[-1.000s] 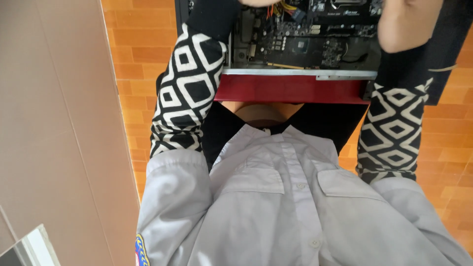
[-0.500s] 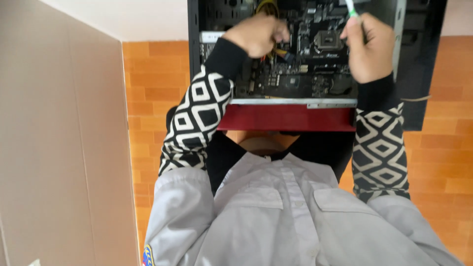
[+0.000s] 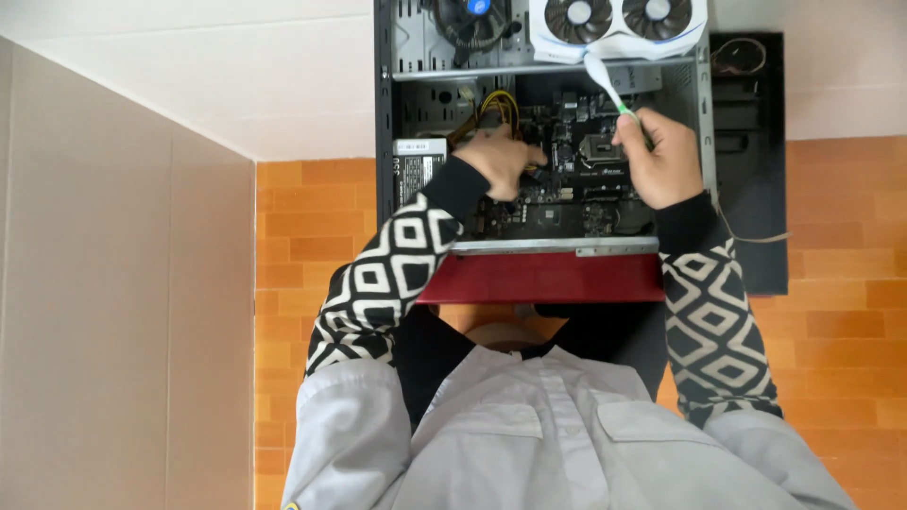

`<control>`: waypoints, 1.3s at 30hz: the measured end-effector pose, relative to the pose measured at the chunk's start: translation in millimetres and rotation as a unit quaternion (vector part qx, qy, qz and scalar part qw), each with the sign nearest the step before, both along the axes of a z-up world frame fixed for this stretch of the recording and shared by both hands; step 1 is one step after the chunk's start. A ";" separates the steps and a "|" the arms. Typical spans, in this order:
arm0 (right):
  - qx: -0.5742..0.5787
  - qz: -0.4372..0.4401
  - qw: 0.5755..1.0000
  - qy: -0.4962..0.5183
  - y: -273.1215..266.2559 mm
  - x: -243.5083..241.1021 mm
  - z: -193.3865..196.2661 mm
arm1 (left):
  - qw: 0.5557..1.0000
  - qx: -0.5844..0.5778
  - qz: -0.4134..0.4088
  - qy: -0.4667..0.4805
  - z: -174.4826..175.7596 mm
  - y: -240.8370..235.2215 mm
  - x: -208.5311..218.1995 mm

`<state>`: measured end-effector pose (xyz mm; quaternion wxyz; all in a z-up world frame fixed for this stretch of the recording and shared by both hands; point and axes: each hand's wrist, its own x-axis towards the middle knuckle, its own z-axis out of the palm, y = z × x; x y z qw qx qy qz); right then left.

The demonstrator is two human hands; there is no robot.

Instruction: The person cleans the internal components of a desktop computer using a toothbrush. They scrub the CPU cooler fan, the motherboard area, and the graphics card fans while the computer case is open on a low table.

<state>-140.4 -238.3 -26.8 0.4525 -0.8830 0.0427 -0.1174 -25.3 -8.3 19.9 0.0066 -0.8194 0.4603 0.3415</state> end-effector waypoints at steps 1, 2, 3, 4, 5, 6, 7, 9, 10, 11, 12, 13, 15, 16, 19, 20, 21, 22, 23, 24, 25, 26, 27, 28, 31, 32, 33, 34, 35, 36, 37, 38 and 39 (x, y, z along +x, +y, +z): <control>-0.001 -0.001 1.000 -0.004 0.2 0.4 -0.3 | 1.000 -0.001 -0.001 -0.004 -21.5 -4.3 1.2; -0.010 -0.005 1.000 0.006 0.1 0.3 -0.6 | 1.000 -0.001 -0.008 -0.016 -43.2 -9.0 2.1; -0.019 -0.009 1.000 0.015 -0.1 0.3 -1.0 | 0.999 0.000 -0.016 -0.028 -64.9 -13.9 3.4; -0.020 -0.010 1.000 0.012 0.5 0.4 0.1 | 0.999 -0.001 -0.017 -0.031 -66.6 -15.1 4.0; -0.020 -0.010 1.000 0.012 1.2 0.4 1.1 | 0.999 -0.005 -0.016 -0.028 -68.3 -16.3 4.5; -0.021 -0.010 1.000 0.010 2.0 0.7 2.2 | 0.999 -0.010 -0.016 -0.026 -70.0 -17.4 5.5; -0.022 -0.011 1.000 0.007 3.0 0.6 2.3 | 0.999 -0.011 -0.017 -0.030 -78.3 -18.0 7.6; -0.019 -0.008 1.000 0.013 2.5 0.6 4.2 | 0.998 0.002 -0.037 -0.057 -94.7 -21.7 11.9; -0.021 -0.007 1.000 0.010 2.8 0.9 4.5 | 0.998 0.000 -0.037 -0.060 -95.4 -21.6 11.9; -0.016 -0.013 1.000 0.013 3.1 1.2 4.7 | 0.997 -0.007 -0.029 -0.064 -96.2 -21.5 11.8; -0.011 -0.020 1.000 0.016 3.7 0.2 4.3 | 0.997 -0.014 -0.023 -0.067 -97.5 -21.3 10.8; -0.013 -0.020 1.000 0.014 3.0 0.4 2.8 | 0.997 -0.015 -0.023 -0.069 -108.5 -22.1 13.2; -0.021 -0.024 0.999 0.024 1.8 1.3 -0.1 | 0.996 -0.016 -0.028 -0.085 -130.1 -23.4 18.5; -0.023 -0.024 0.999 0.022 1.3 1.4 -0.1 | 0.996 -0.017 -0.028 -0.088 -128.3 -23.0 18.3; -0.029 -0.017 0.999 0.017 0.5 2.2 -0.1 | 0.994 -0.028 -0.026 -0.100 -118.1 -21.0 19.7; -0.028 -0.017 0.999 0.018 0.4 2.3 -0.2 | 0.995 -0.053 -0.018 -0.086 -112.0 -19.8 20.3; -0.026 -0.017 0.999 0.020 0.3 2.4 -0.4 | 0.994 -0.078 -0.011 -0.071 -106.0 -18.6 21.0; -0.026 -0.017 0.999 0.018 1.5 2.0 0.8 | 0.994 -0.078 -0.011 -0.072 -99.2 -17.0 20.6; -0.026 -0.019 0.999 0.018 2.6 1.7 1.8 | 0.992 -0.114 0.016 -0.058 -92.4 -15.4 20.3; -0.025 -0.021 0.999 0.019 3.6 0.8 2.6 | 0.987 -0.149 0.043 -0.042 -86.0 -13.8 19.3; -0.025 -0.022 0.999 0.018 2.2 1.7 1.3 | 0.987 -0.150 0.042 -0.042 -84.1 -13.6 18.6; -0.028 -0.018 0.999 0.019 0.9 2.0 -0.2 | 0.978 -0.188 0.067 -0.058 -82.8 -13.0 17.0; -0.031 -0.014 0.999 0.020 -0.2 2.2 -1.9 | 0.967 -0.225 0.092 -0.074 -81.6 -12.2 15.3; -0.031 -0.013 0.999 0.020 0.3 1.9 -1.3 | 0.967 -0.225 0.093 -0.074 -79.9 -11.8 18.0; -0.038 -0.010 0.999 0.022 2.3 0.5 1.5 | 0.945 -0.307 0.109 -0.031 -69.0 -9.0 20.6; -0.037 -0.006 0.999 0.025 3.1 0.5 3.1 | 0.937 -0.328 0.124 -0.001 -61.7 -6.9 18.2; -0.037 -0.002 0.999 0.029 3.9 0.5 4.7 | 0.926 -0.348 0.139 0.029 -54.4 -4.8 15.8; -0.037 -0.001 0.999 0.029 4.9 0.0 6.4 | 0.926 -0.349 0.140 0.029 -51.6 -4.4 15.5; -0.040 0.005 0.999 0.036 5.9 -0.4 8.0 | 0.922 -0.357 0.146 0.023 -48.8 -3.9 15.3; -0.043 0.011 0.998 0.044 7.2 -1.0 9.3 | 0.918 -0.365 0.152 0.017 -46.6 -3.1 14.7; -0.044 0.011 0.998 0.044 8.6 -2.3 9.7 | 0.918 -0.365 0.153 0.018 -33.4 -0.1 7.2; -0.054 0.009 0.996 0.064 9.3 -2.3 10.8 | 0.908 -0.385 0.163 0.037 -19.4 2.2 1.2; -0.065 0.006 0.994 0.083 10.0 -2.3 12.0 | 0.896 -0.405 0.173 0.056 -5.3 4.4 -4.8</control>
